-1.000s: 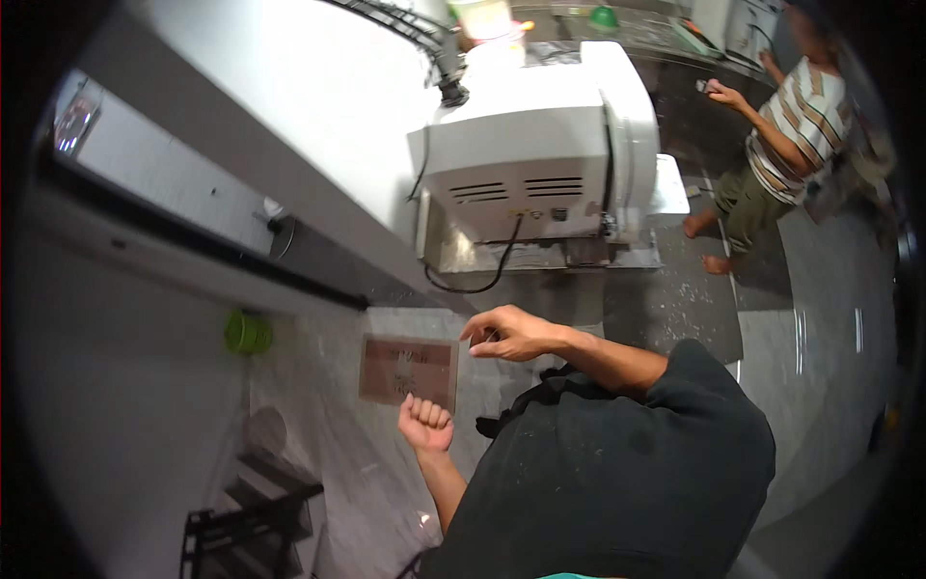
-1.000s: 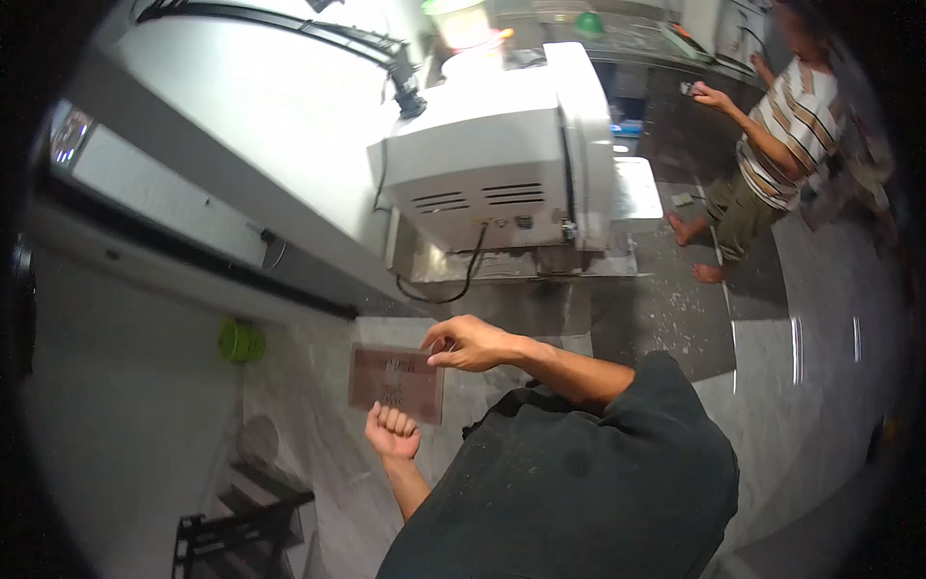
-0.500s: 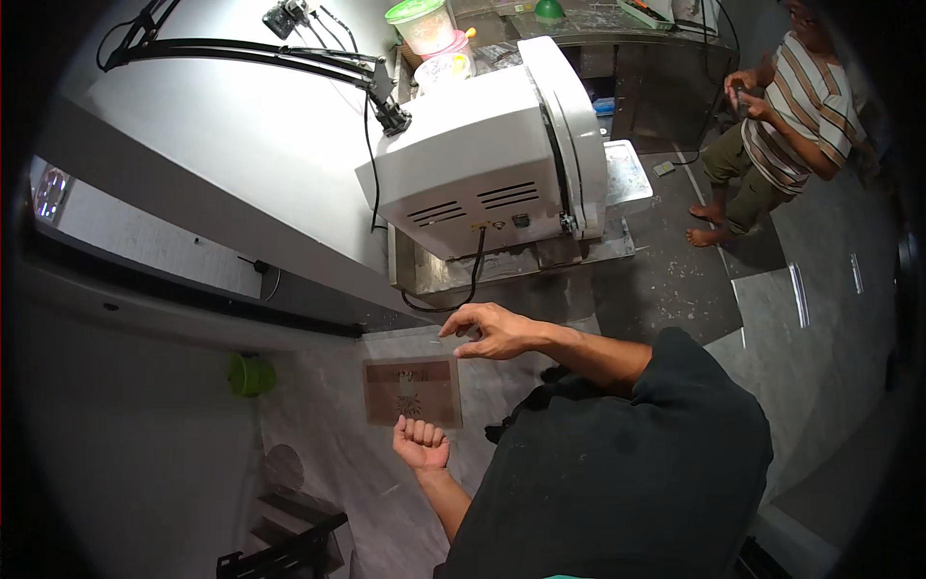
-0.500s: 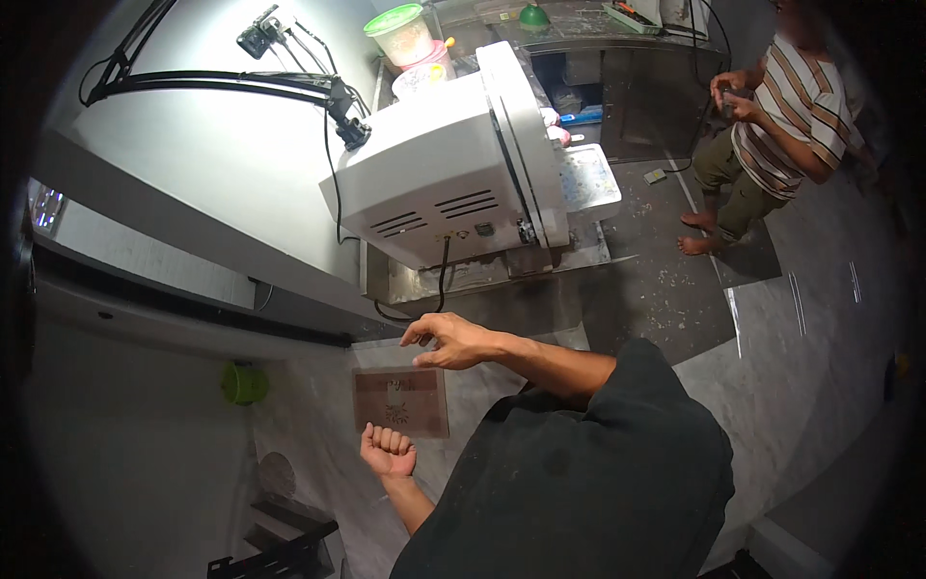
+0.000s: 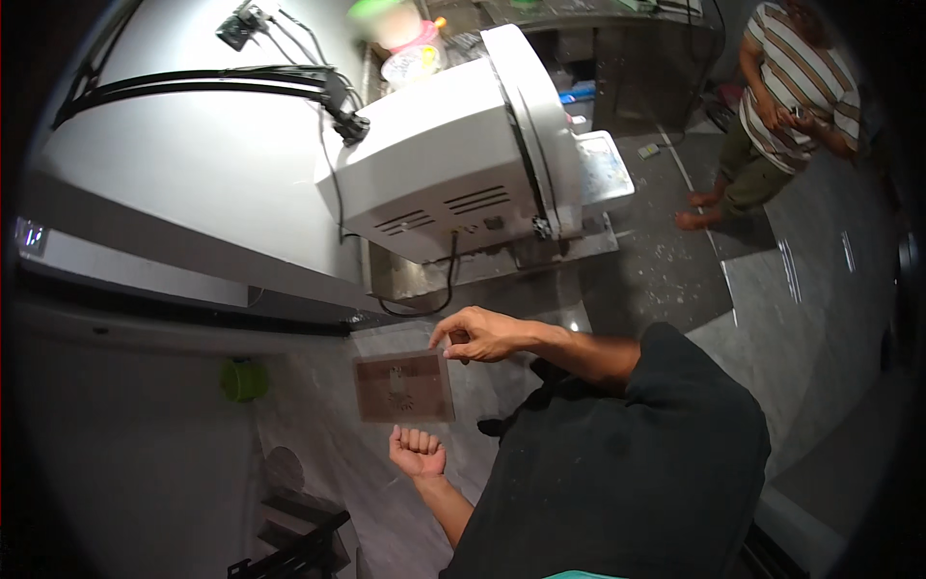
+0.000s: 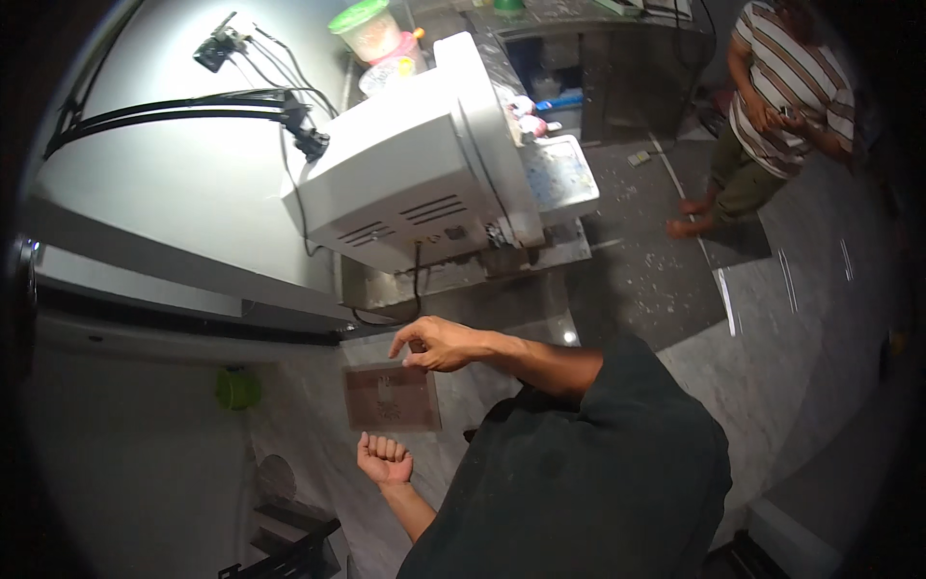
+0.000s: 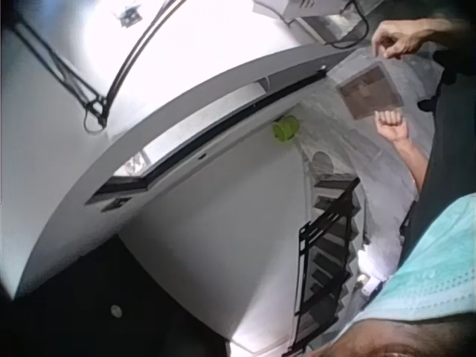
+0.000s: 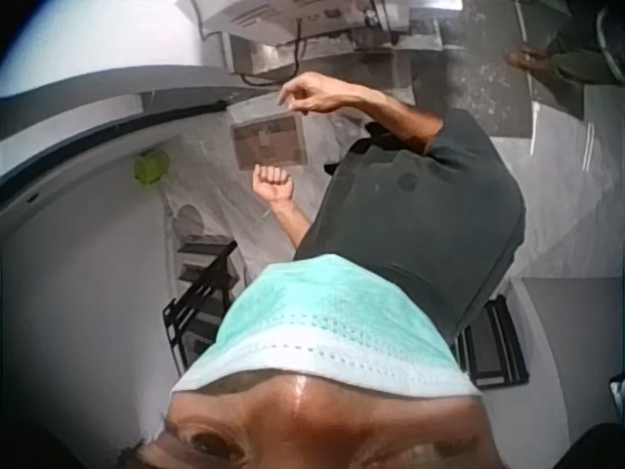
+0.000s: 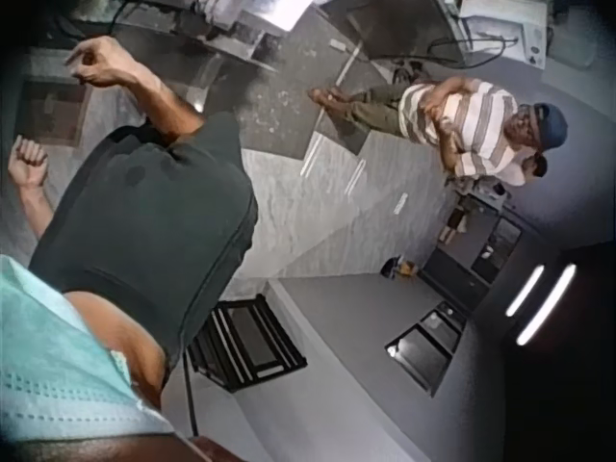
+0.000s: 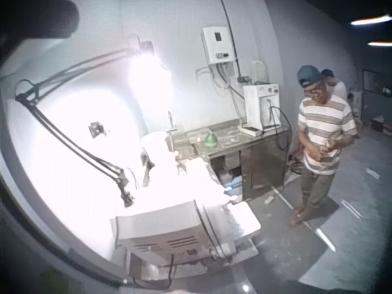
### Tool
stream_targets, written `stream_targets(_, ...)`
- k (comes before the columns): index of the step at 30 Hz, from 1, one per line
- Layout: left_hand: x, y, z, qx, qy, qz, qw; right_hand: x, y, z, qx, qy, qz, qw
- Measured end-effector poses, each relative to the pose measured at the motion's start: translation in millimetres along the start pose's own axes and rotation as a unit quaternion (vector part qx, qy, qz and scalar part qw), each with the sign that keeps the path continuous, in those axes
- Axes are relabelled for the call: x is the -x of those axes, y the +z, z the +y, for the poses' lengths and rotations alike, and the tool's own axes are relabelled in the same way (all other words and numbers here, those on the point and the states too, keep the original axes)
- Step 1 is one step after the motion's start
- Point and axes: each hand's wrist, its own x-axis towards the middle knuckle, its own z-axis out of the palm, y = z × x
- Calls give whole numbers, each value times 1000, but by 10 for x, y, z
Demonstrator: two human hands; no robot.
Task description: The person washes hands, then retrieves a dental prosthesis from a green tray. They inspect the prosthesis and place it into a white machine, adjusting it with their fingers.
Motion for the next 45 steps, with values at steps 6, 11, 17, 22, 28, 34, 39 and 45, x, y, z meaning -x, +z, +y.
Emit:
stream_targets(6,-61,131,-226,-2,-54,-36,998,377,-68,179,54,-66,10,996)
stream_targets(11,-163,211,-377,-56,-100,-79,990,799,-76,246,22,8,71,997)
stream_targets(17,-244,524,-512,-99,-170,-144,970,1099,115,6,-32,37,177,983)
stream_targets(22,-151,585,-692,-79,-198,-160,964,1225,358,-295,-38,39,165,985)
stream_targets(28,-26,44,-773,-52,-181,-114,975,1354,557,-79,-63,66,143,985)
stream_targets(34,-8,-266,-750,-99,-177,-14,979,1628,529,-10,-58,100,189,975)
stream_targets(39,-218,128,-925,-146,-199,-75,966,1938,254,41,-52,109,218,968)
stream_targets(45,-242,1176,-2075,-255,-296,-208,897,2470,-480,-28,-45,141,251,957)
